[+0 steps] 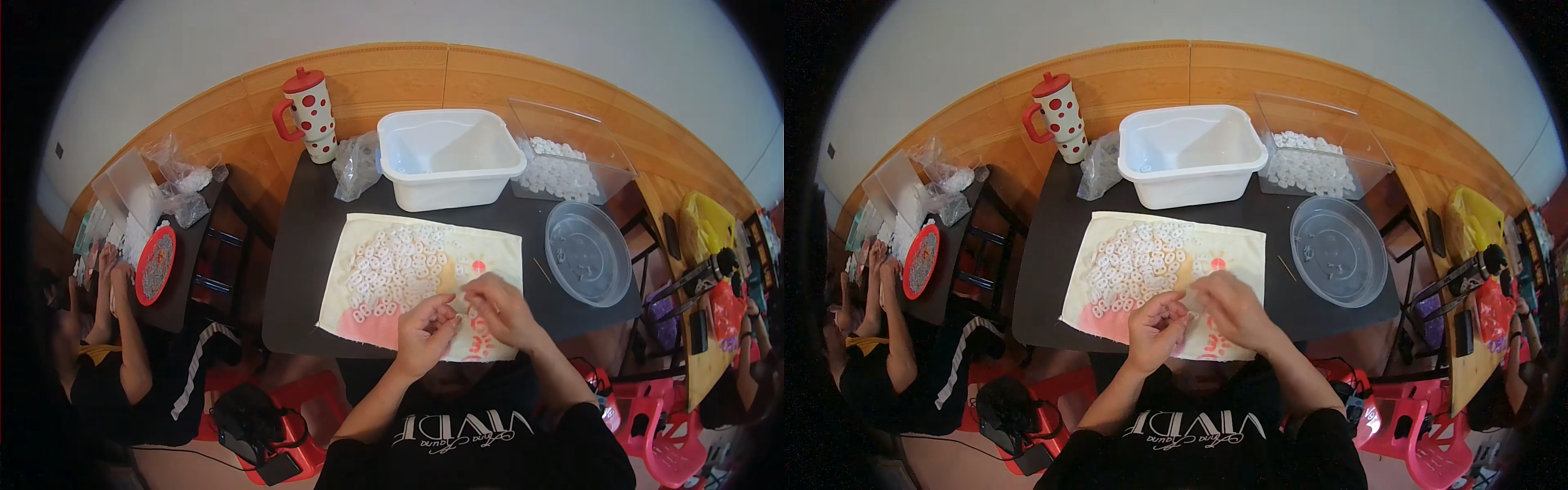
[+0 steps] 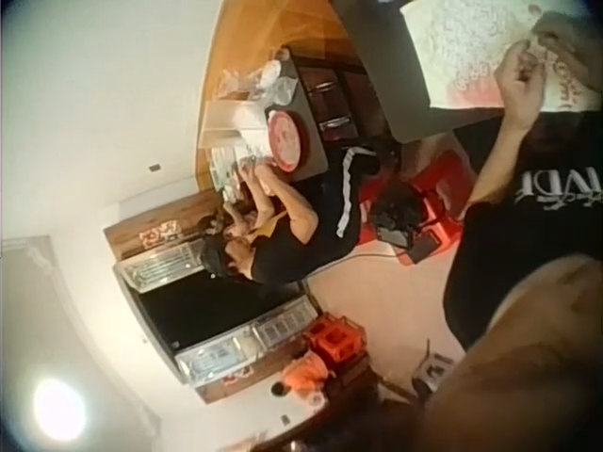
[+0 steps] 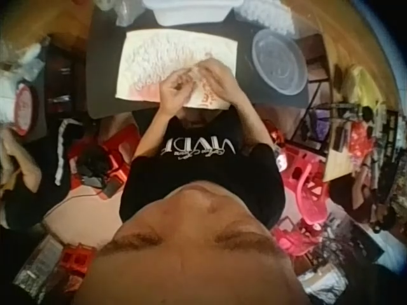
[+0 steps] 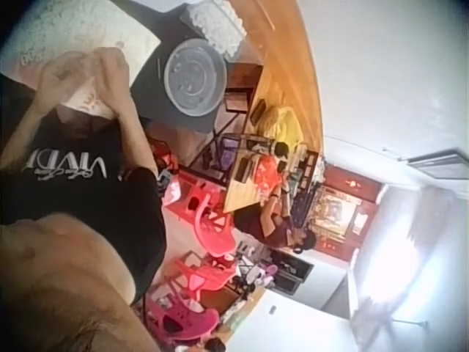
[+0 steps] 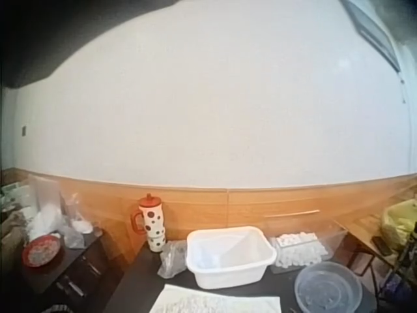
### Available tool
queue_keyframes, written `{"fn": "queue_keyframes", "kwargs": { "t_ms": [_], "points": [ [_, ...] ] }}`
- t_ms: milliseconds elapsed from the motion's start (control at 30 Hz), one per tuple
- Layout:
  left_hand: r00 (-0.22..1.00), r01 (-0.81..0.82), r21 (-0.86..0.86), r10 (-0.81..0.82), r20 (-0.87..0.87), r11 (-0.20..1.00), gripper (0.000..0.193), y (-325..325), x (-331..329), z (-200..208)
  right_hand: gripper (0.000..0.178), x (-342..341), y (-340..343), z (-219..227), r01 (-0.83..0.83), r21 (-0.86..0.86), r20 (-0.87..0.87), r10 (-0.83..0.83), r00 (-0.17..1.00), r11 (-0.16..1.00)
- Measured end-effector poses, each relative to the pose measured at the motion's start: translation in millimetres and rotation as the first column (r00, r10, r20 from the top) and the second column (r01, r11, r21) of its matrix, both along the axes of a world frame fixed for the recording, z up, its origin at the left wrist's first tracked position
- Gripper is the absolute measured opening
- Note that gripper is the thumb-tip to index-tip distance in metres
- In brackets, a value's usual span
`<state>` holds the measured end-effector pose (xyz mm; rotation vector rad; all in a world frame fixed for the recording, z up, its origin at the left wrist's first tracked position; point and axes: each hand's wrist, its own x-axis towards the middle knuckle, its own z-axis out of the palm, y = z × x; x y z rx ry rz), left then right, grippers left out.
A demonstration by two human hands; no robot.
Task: Assembling small white plastic components by fitting one piece inside another at a workstation.
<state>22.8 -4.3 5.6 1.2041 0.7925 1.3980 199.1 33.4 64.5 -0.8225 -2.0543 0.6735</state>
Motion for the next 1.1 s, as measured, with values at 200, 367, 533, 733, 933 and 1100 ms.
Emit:
{"fn": "queue_keyframes", "kwargs": {
  "t_ms": [200,367,533,733,933,1100],
  "points": [
    [0.999,-0.037,-0.015,0.037,0.01,0.999,0.037,1,-2,4,0.018,36,5,-1,0.104,0.108,0.172,-0.121,0.978,0.989],
    [0.997,-0.068,-0.03,0.069,0.024,0.997,0.038,2,-1,3,0.025,25,-10,-1,0.069,0.208,0.453,-0.159,0.877,0.976],
    [0.997,-0.065,-0.009,0.065,-0.029,0.998,0.038,2,-1,0,0.013,19,-13,-2,0.085,0.312,0.473,-0.232,0.85,0.946],
    [0.998,-0.057,-0.008,0.057,-0.038,0.998,0.038,2,-2,-1,0.017,26,-11,-10,0.091,0.272,0.344,-0.186,0.92,0.958],
    [0.998,-0.059,-0.007,0.058,-0.03,0.998,0.038,3,-1,-1,0.016,44,-12,-16,0.109,0.188,0.26,-0.156,0.953,0.976],
    [0.998,-0.059,0.004,0.059,-0.039,0.998,0.034,3,0,2,0.019,29,-21,-14,0.215,0.266,0.326,-0.298,0.897,0.94]
  ]
}}
